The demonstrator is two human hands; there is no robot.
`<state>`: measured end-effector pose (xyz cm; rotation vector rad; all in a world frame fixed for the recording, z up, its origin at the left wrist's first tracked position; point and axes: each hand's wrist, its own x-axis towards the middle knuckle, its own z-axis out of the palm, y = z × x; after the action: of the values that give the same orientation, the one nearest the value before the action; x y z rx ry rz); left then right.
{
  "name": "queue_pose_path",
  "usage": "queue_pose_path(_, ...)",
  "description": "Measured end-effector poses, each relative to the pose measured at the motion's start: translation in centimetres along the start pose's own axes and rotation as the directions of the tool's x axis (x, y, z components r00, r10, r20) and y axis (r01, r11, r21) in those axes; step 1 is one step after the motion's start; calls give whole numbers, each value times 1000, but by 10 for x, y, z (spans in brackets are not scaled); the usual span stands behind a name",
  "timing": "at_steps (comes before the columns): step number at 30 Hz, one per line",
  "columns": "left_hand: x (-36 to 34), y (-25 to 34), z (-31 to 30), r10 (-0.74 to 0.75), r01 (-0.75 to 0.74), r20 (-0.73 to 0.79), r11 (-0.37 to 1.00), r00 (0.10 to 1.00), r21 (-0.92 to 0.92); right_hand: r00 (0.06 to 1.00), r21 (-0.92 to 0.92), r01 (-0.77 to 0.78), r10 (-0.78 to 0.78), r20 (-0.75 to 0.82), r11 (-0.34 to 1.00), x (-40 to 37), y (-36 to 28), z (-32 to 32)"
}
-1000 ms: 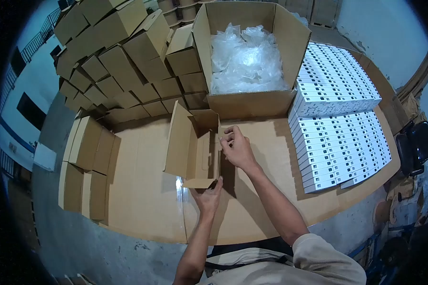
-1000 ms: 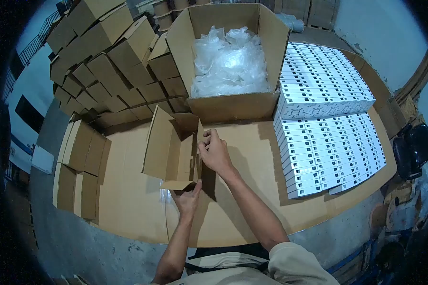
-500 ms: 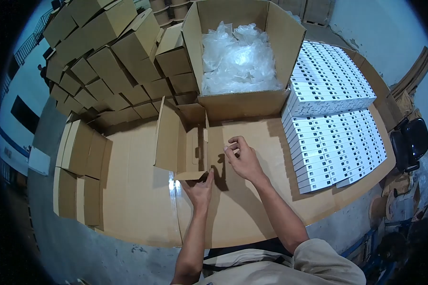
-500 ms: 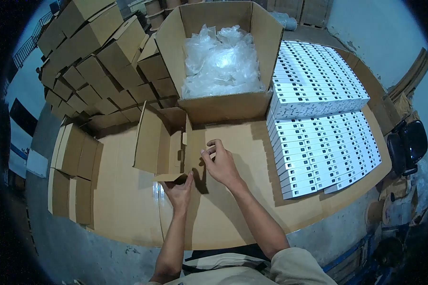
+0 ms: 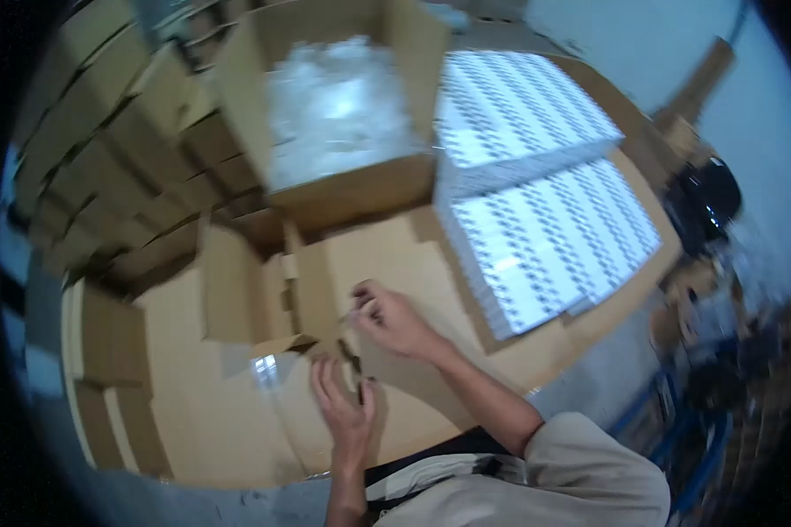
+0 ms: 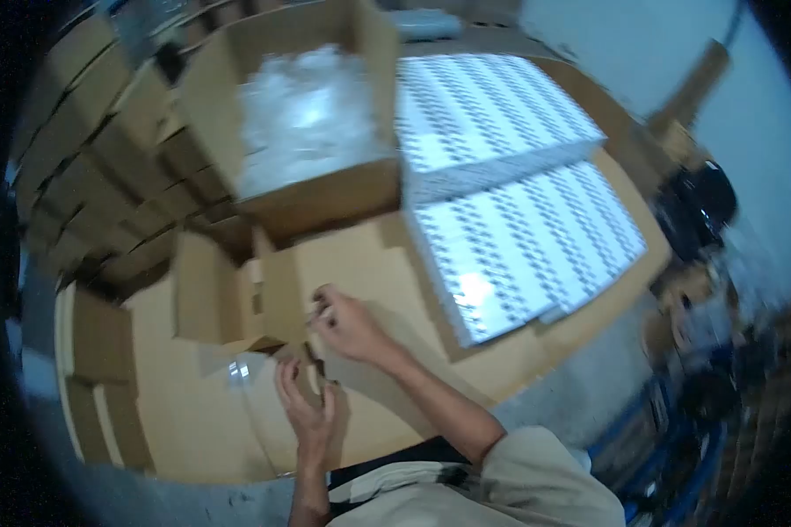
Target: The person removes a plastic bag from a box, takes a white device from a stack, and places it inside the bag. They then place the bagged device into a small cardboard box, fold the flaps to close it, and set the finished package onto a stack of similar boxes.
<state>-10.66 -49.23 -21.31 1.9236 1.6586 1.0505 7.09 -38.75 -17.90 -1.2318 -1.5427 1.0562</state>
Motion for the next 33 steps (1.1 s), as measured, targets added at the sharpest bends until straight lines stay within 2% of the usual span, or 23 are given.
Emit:
queue_pose_path(1,5,3,9,35,-36,34,999,999,30,1000,-2,6,-6,15,1000,-11,-1,-5)
queue_pose_path(3,25,7,25,113,-122,95,987,989,101,999,-121,37,-32,42,992,-35,-20,-22)
queue_pose_path(6,63,17,40,192,-214,179,970,965,115,985,-220,134,-154,-74,966,-76,-35,-42)
queue_pose_path(9,103,14,61,262,-287,173,948,949,139,966,-317,160,-214,-142,935,-108,-43,-74)
queue_pose_path(10,114,13,65,250,-278,179,948,952,155,943,-392,196,-282,-177,899,-119,-45,-87)
queue_pose_path(13,142,13,72,227,-262,183,945,957,196,918,-506,91,-270,-291,857,-153,-56,-125)
queue_pose_path(16,154,-2,81,256,-288,158,930,954,229,854,-606,15,-326,-405,795,-183,-51,-160)
queue_pose_path(19,155,-1,80,238,-277,193,938,952,209,775,-682,-147,-346,-530,717,-208,-39,-194)
queue_pose_path(20,154,1,80,222,-256,200,953,954,164,766,-707,-227,-326,-554,669,-217,-30,-204)
queue_pose_path(23,154,-3,79,302,-347,195,898,933,270,698,-665,-433,-241,-675,608,-235,-12,-222)
queue_pose_path(26,153,-3,81,306,-349,195,904,932,248,685,-688,-575,-200,-701,442,-240,2,-235)
queue_pose_path(29,154,-4,83,318,-362,184,876,930,319,675,-672,-636,-148,-723,379,-242,16,-243)
queue_pose_path(33,152,9,82,320,-365,191,884,928,294,653,-651,-614,-176,-736,446,-244,26,-247)
